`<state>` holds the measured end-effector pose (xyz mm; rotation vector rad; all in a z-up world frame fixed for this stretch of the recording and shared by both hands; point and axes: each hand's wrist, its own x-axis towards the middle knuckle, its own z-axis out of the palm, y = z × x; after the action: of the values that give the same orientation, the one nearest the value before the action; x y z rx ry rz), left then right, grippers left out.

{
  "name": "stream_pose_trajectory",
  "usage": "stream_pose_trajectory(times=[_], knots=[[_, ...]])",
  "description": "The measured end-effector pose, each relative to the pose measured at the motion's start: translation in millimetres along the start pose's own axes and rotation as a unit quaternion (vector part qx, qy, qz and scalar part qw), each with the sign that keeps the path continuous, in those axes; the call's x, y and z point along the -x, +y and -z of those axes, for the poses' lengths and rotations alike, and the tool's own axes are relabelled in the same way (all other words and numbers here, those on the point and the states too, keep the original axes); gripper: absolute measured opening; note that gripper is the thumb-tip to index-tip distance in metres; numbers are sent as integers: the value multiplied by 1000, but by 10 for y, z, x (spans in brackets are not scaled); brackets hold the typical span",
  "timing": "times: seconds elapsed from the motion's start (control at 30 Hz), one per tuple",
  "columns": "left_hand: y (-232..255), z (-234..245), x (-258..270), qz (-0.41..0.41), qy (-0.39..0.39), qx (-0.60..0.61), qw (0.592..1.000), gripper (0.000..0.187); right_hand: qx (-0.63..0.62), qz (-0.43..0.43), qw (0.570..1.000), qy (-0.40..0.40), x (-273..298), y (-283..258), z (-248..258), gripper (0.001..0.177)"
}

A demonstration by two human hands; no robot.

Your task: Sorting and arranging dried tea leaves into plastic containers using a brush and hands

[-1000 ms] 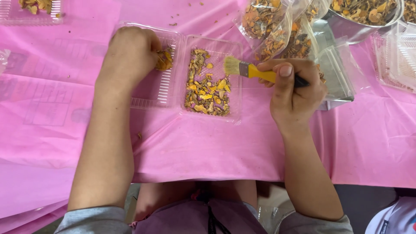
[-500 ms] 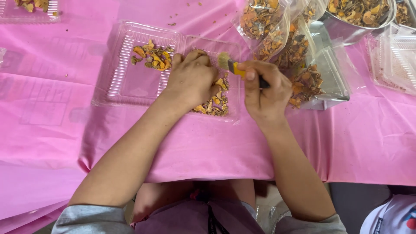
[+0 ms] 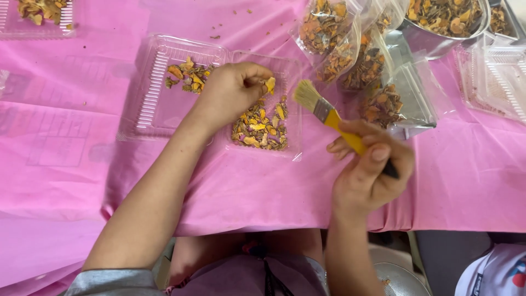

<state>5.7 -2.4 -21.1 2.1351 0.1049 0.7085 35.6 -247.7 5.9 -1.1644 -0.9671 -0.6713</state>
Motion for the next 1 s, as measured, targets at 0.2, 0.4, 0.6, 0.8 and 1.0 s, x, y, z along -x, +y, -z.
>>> stream_pose_trajectory(times=[0.2, 0.4, 0.6, 0.8, 1.0], knots=[[-63, -23, -21, -49, -31, -87, 995, 30, -63, -75, 995, -29, 465, 99, 94, 24], [-124, -88, -34, -16, -77, -166, 983, 23, -77, -32, 995, -55, 430, 29, 5, 27], [180, 140, 44, -2, -74, -47, 996, 55, -53, -77, 992, -87, 500, 45, -162, 25], [-122, 36, -48, -3, -65, -68, 996, 45, -97, -41, 994, -35, 509, -7, -93, 34], [389, 272, 49, 15, -42, 49, 998, 42, 36, 3, 997, -69, 220, -156, -99, 32]])
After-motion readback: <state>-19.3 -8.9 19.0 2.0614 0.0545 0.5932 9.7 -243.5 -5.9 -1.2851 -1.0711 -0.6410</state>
